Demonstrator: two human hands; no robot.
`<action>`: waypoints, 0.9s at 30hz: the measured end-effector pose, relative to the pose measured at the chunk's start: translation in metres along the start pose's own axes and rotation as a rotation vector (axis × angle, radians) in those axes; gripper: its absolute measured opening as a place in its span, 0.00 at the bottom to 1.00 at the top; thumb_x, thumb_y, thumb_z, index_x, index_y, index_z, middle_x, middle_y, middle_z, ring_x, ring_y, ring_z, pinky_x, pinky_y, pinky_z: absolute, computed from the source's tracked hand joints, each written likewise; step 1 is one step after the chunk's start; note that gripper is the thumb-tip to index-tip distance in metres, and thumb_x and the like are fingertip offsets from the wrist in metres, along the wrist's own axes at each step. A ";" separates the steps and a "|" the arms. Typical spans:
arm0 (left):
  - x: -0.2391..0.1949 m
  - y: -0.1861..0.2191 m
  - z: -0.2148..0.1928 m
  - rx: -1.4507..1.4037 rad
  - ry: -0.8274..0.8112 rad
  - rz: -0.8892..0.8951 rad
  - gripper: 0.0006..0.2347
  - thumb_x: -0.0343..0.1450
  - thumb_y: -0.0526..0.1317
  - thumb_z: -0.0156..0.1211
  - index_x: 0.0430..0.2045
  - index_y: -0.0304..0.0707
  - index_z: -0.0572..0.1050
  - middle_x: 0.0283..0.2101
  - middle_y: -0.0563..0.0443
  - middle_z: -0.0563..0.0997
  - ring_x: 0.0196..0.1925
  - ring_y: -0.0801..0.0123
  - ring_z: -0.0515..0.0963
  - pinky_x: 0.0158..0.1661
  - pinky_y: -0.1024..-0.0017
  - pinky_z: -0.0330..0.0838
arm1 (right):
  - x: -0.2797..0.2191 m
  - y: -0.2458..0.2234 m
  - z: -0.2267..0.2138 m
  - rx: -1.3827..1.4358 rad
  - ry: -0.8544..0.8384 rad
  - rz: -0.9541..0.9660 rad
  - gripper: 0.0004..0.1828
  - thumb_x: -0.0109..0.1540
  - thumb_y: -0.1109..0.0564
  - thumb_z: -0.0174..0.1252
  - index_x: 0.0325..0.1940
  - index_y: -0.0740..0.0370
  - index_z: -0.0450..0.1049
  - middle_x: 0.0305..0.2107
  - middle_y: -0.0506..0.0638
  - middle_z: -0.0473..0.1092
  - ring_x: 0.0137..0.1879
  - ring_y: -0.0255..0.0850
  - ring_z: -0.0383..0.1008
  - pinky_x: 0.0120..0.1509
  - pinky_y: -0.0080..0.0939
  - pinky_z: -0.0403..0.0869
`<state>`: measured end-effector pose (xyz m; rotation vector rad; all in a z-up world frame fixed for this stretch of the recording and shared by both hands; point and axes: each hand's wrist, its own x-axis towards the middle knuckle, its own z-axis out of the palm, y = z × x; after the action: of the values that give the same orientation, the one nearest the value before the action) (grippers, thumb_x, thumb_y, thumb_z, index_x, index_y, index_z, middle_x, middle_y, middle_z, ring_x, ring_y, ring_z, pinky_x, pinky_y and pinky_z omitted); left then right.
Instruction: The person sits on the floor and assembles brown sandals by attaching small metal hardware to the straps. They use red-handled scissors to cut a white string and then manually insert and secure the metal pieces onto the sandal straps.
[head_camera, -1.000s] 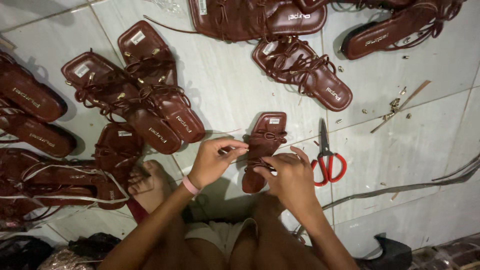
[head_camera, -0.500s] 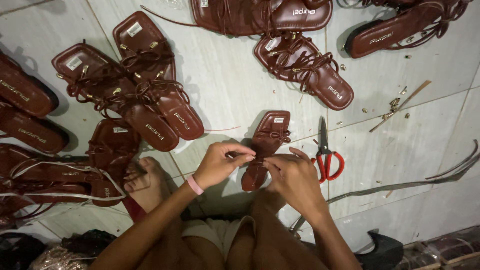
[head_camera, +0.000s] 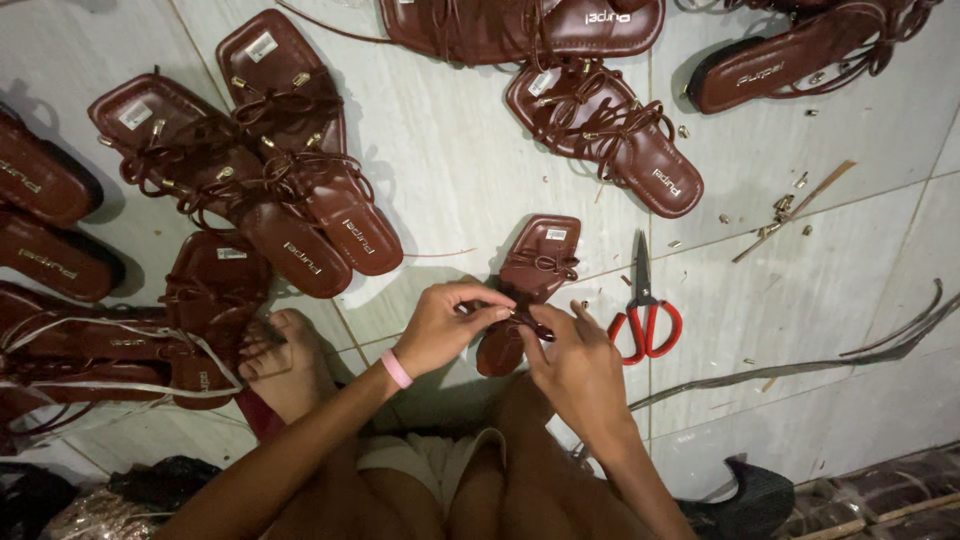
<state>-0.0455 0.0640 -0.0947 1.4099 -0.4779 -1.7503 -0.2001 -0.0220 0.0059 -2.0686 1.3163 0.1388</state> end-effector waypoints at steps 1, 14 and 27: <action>0.001 0.000 0.001 -0.017 -0.006 -0.014 0.06 0.70 0.32 0.66 0.38 0.33 0.85 0.39 0.51 0.88 0.39 0.80 0.83 0.41 0.79 0.77 | 0.000 -0.002 -0.002 -0.036 0.014 -0.021 0.10 0.59 0.58 0.67 0.42 0.66 0.79 0.30 0.60 0.78 0.39 0.58 0.79 0.62 0.55 0.76; 0.001 -0.004 0.006 0.013 0.011 0.013 0.06 0.70 0.34 0.67 0.37 0.33 0.84 0.38 0.51 0.88 0.39 0.81 0.82 0.41 0.79 0.76 | 0.006 0.002 -0.013 -0.145 -0.106 -0.032 0.03 0.61 0.59 0.59 0.35 0.61 0.77 0.30 0.55 0.77 0.38 0.54 0.78 0.65 0.58 0.70; 0.031 0.011 -0.015 0.735 0.263 0.652 0.05 0.71 0.33 0.65 0.39 0.39 0.83 0.39 0.50 0.84 0.39 0.65 0.81 0.40 0.69 0.76 | -0.006 0.012 0.002 -0.170 0.007 -0.060 0.04 0.62 0.63 0.58 0.40 0.67 0.72 0.33 0.60 0.74 0.42 0.59 0.74 0.53 0.55 0.72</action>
<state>-0.0285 0.0361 -0.1100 1.6722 -1.3483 -0.8645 -0.2128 -0.0194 0.0016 -2.2497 1.2835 0.2244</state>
